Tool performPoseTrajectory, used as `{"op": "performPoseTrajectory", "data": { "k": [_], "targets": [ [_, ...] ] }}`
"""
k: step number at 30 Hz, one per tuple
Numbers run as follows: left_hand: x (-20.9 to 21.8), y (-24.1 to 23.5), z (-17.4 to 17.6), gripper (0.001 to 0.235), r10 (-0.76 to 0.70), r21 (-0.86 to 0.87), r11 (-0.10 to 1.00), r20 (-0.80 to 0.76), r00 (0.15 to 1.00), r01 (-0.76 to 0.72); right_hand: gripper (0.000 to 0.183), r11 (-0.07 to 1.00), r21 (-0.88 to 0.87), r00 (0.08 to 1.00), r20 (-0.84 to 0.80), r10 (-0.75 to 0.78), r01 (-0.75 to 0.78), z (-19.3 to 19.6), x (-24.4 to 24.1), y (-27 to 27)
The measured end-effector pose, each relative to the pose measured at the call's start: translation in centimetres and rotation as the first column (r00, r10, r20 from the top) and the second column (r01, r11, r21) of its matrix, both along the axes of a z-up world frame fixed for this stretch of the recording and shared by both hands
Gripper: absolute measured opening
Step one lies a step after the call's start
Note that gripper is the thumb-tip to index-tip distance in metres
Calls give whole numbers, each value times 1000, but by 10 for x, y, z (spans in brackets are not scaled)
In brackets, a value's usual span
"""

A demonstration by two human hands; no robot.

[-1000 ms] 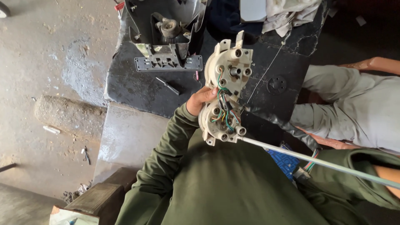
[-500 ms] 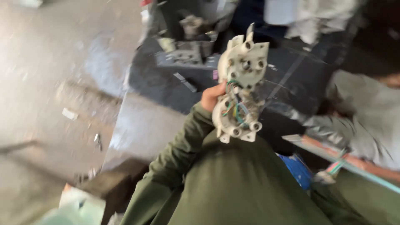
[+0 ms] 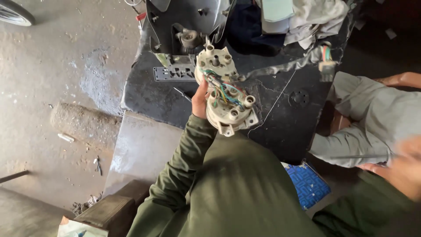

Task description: The person sits on the floor holding a motorcycle instrument cluster with two gauges, wipes it with a cloth, and uses a screwdriver to pry and work on the cluster housing. They flip the cluster over to work on its back with wiring, then continue prying at the gauge bezel with the screwdriver.

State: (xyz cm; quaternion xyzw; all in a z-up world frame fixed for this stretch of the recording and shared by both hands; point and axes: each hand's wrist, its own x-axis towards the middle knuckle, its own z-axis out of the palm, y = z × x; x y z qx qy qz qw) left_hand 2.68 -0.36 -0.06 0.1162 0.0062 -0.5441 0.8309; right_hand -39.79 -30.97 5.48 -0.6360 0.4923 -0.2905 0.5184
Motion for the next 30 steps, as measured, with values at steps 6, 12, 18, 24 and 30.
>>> {"op": "performPoseTrajectory", "data": {
  "k": [6,12,18,24,30],
  "targets": [
    [-21,-10,14,54,16,187,981,221,975,-59,21,1000,-7,999,29,-15,15,-173,49,64],
    [-41,-5,-13,32,-40,167,947,909,415,-275,39,919,-160,756,-627,187,-360,-279,79,123],
    [-55,-29,25,41,-176,260,964,468,866,55,39,927,-17,754,-587,295,-376,-242,143,157],
    [-67,-28,35,36,-226,223,961,287,931,164,36,975,25,893,-396,213,-222,-243,136,159],
    [-62,-23,42,35,-174,243,962,178,969,128,28,852,-489,975,-199,100,-188,-165,138,173]
  ]
}}
